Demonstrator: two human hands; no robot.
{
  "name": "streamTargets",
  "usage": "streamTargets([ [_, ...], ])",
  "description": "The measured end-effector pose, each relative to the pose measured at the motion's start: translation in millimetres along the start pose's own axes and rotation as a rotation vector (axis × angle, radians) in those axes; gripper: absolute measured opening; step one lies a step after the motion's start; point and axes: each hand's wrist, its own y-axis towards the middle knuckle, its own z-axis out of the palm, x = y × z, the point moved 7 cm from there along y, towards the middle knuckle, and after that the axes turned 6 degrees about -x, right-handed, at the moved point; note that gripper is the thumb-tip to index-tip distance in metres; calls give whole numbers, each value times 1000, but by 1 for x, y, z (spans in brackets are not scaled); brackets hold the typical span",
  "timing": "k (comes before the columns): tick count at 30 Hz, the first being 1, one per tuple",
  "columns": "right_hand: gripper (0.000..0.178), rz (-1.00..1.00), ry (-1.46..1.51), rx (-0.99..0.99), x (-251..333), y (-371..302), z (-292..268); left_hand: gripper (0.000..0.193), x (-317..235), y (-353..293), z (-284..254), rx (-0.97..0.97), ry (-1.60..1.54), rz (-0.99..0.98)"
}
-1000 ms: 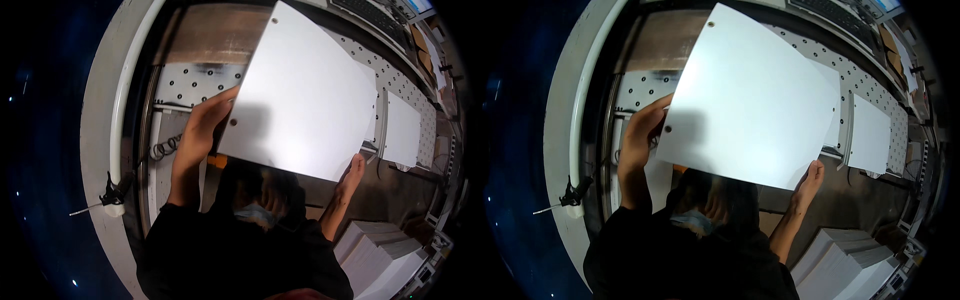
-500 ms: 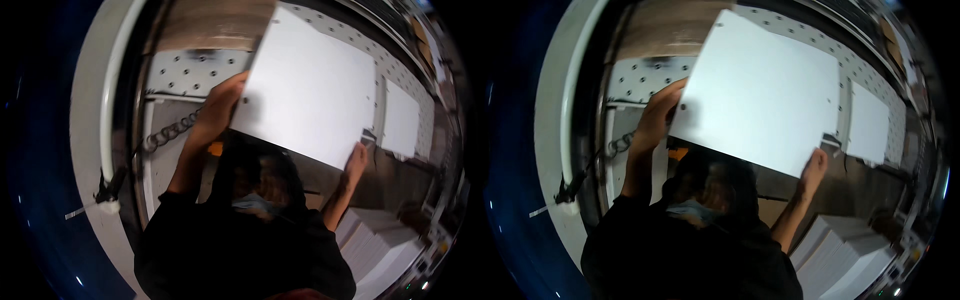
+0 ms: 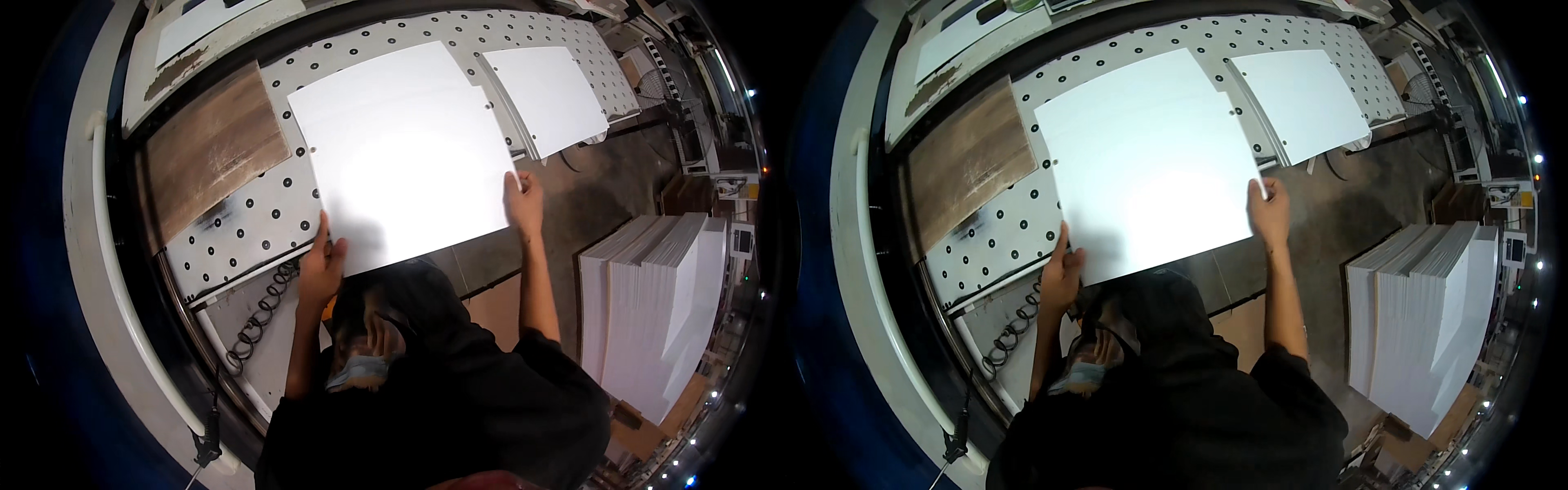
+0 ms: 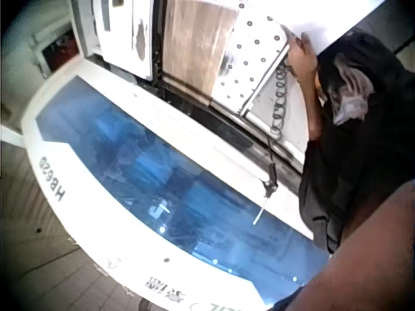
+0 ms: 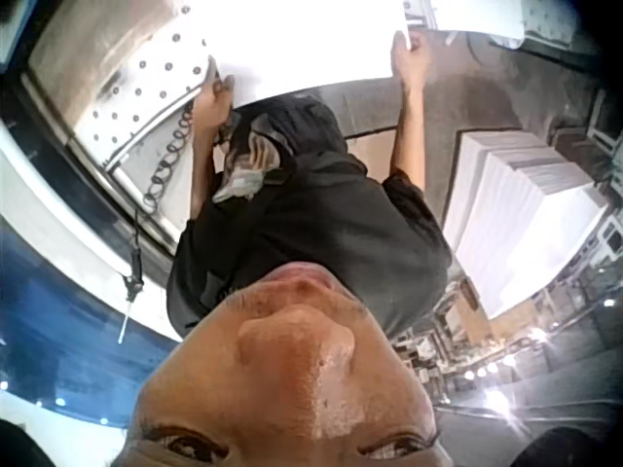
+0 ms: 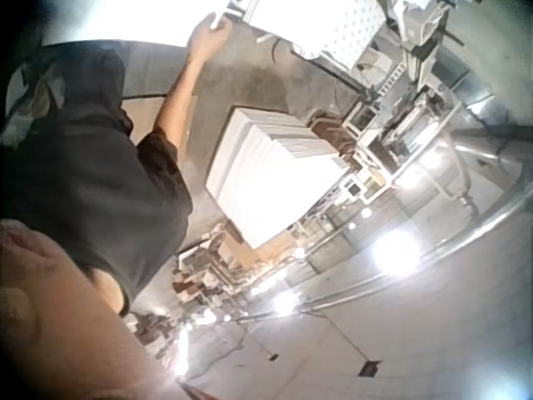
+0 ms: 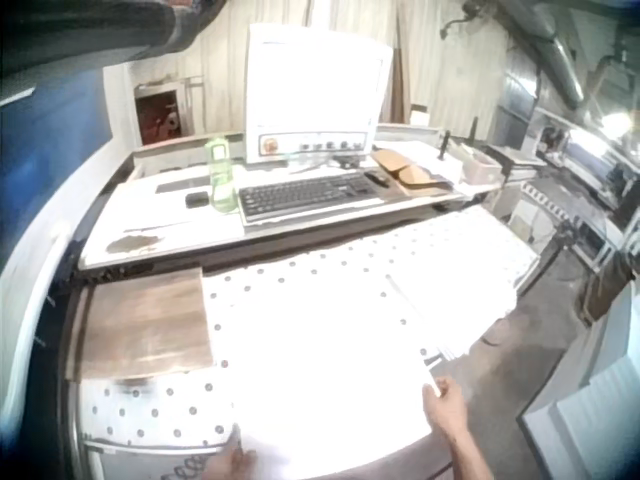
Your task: The person places white rectangular panels onto a perforated metal workbench and secures them using a pneumatic tool. They repeatedly position the panels, align them with the bench holes, and use the tool to fasten them in place.
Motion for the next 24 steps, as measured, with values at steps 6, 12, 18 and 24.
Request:
streamTargets([
  [6,41,-122,-534,-273,28,104,-75,68,-86,35,56,226,324,278],
  [12,45,-719,-305,-155,58,85,-21,62,-70,30,58,171,191,246],
  [18,69,-705,-721,52,52,5,55,49,-38,10,26,21,93,68],
  [24,62,-613,-729,-47,43,70,63,48,-38,15,4,-88,120,88],
])
